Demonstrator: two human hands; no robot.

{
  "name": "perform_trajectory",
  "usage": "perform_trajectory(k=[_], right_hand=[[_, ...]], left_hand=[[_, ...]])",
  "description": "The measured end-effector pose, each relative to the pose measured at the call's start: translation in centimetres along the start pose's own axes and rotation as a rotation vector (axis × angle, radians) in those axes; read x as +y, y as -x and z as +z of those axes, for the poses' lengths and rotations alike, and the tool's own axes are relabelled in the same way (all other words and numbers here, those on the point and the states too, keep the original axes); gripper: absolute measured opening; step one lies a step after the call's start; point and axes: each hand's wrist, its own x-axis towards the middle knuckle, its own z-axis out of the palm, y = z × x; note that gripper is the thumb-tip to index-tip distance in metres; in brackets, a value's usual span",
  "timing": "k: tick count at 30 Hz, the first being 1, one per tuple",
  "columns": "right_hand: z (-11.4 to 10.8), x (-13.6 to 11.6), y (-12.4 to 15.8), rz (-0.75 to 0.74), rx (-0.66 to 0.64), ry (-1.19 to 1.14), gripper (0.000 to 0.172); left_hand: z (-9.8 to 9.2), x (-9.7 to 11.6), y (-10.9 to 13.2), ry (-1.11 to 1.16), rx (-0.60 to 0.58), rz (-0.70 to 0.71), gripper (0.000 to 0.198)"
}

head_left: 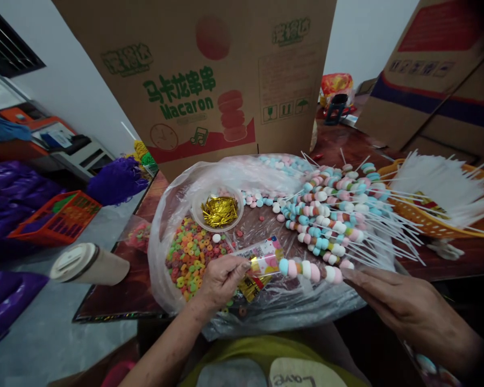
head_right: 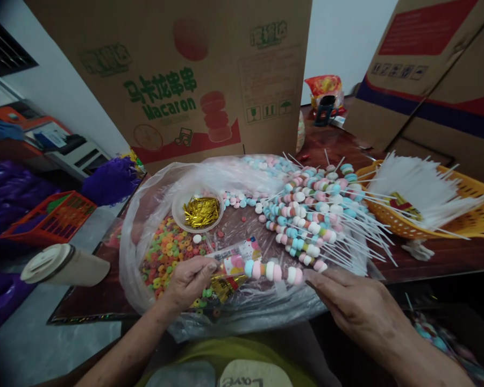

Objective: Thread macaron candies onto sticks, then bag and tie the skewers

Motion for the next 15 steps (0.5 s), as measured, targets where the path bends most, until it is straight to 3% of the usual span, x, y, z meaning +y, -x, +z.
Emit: perform_trajectory(k=[7,10,15], right_hand=[[-0.5,0.5,1.1,0.136,0.110,-0.002,0.028],[-0.6,0.1,1.0,0.176,0.139,0.026,0.031],[0.3,-1.3,1.0,0.061,0.168,0.076,0.035]], left_hand=[[-0.3,0.2,0.0,0.059,-0.045,0.104,0.024],[-0.3,0.7,-0.1,0.109,-0.055,0.050,0.027],[0.2,1.1,0.0,0.185,-0.085,-0.104,0.035]])
